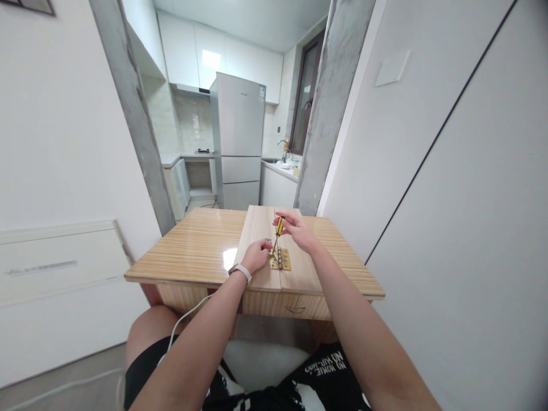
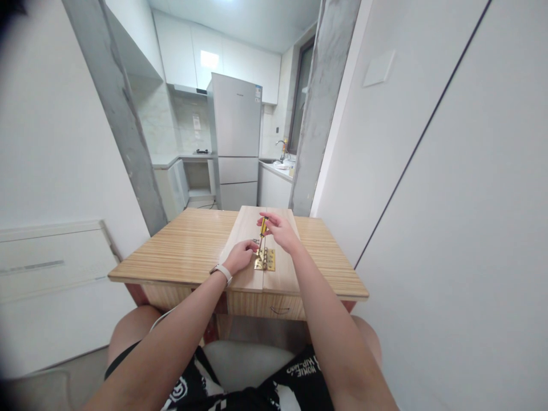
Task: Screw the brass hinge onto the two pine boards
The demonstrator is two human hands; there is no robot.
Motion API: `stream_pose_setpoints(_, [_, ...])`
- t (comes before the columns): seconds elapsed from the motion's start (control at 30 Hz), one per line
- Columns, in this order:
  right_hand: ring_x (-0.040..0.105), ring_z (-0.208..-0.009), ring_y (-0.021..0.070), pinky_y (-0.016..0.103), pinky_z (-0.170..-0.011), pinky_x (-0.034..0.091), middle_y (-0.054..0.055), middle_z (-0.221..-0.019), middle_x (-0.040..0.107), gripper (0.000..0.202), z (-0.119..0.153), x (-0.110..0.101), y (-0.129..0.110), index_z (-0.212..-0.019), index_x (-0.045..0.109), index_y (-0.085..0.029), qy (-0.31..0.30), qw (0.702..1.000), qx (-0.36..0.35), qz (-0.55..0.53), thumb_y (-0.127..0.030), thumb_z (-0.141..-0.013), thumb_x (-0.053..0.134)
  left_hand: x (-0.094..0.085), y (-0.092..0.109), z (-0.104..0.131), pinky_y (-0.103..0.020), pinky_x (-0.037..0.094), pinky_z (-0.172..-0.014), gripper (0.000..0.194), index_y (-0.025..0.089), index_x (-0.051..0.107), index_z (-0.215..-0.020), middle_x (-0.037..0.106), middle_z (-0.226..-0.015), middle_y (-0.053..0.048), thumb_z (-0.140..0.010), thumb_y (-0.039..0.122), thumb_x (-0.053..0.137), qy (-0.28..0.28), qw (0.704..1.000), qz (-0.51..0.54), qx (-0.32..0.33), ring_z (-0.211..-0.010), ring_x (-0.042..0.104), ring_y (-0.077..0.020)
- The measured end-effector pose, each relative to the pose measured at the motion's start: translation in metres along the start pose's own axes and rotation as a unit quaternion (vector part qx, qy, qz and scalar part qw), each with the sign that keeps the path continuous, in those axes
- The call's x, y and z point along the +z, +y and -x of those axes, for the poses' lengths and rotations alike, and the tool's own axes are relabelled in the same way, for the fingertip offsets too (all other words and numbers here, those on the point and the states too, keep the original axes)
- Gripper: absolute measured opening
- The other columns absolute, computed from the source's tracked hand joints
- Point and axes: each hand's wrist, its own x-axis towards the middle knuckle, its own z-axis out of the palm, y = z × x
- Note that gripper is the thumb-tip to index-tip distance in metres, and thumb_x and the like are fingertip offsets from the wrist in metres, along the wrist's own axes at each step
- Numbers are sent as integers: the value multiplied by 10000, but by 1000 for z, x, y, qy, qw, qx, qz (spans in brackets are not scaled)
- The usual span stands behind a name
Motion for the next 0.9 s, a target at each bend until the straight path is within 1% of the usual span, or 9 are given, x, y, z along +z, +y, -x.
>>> stream_pose_setpoints(0.17, [755,-1047,253,295,-666,608,98,-1071,803,389,-5,6,5,-1147,742,-216,37,999,-5,35,-464,-849,773,1,-1,-1,-264,548,-916,341,153,787,-1021,808,-1035,-74,-840,10,536,3,1000,0,0,-963,735,-178])
stream_pose_setpoints(0.27, [773,-1010,264,290,-628,600,108,-1046,812,371,-8,10,9,-1104,741,-206,78,995,-8,58,-451,-827,777,1,0,-1,-264,550,-921,340,152,784,-1027,808,-1036,-76,-841,14,534,2,1000,6,-1,-967,739,-178])
stream_pose_setpoints(0.37, [774,-929,264,307,-604,605,114,-983,810,375,-9,13,14,-1078,731,-193,126,988,-12,89,-449,-809,783,0,1,0,-270,551,-911,339,149,780,-1022,808,-1032,-78,-837,12,531,1,1000,9,-4,-966,739,-184])
stream_pose_setpoints(0.47, [760,-879,254,325,-614,615,109,-966,796,371,-8,16,18,-1054,712,-192,167,978,-27,125,-456,-804,782,0,1,0,-274,550,-915,338,145,779,-1025,808,-1035,-83,-834,11,534,-2,1000,11,-4,-970,739,-186])
stream_pose_setpoints(0.53, [749,-869,244,334,-643,625,101,-967,783,341,-8,18,20,-1015,700,-197,181,971,-44,151,-459,-812,776,-1,1,0,-274,549,-919,336,147,779,-1026,808,-1033,-80,-834,13,538,-2,1000,10,-2,-970,737,-184])
stream_pose_setpoints(0.6, [746,-868,240,330,-643,624,91,-959,773,326,-8,21,19,-981,683,-205,171,971,-52,155,-465,-814,783,0,1,0,-273,548,-920,336,150,780,-1023,807,-1027,-76,-834,15,537,0,1000,7,1,-967,735,-182])
stream_pose_setpoints(0.67, [755,-894,247,312,-608,610,86,-970,776,342,-8,22,17,-994,665,-215,139,982,-42,120,-473,-813,796,0,0,0,-270,549,-918,346,150,782,-1025,807,-1030,-77,-829,11,533,1,1000,6,1,-966,735,-180])
stream_pose_setpoints(0.77, [769,-964,258,286,-586,593,91,-1019,790,399,-7,21,12,-1086,674,-225,86,995,-21,55,-491,-820,806,1,-1,-1,-268,552,-916,365,150,787,-1030,807,-1043,-81,-819,3,529,1,1000,6,-3,-971,737,-181])
stream_pose_setpoints(0.9, [757,-1049,254,300,-667,620,118,-1124,791,455,-5,14,9,-1199,718,-224,38,999,-12,36,-530,-867,768,1,-3,-1,-272,553,-931,365,154,790,-1032,806,-1035,-80,-821,6,532,1,1000,9,5,-966,739,-181])
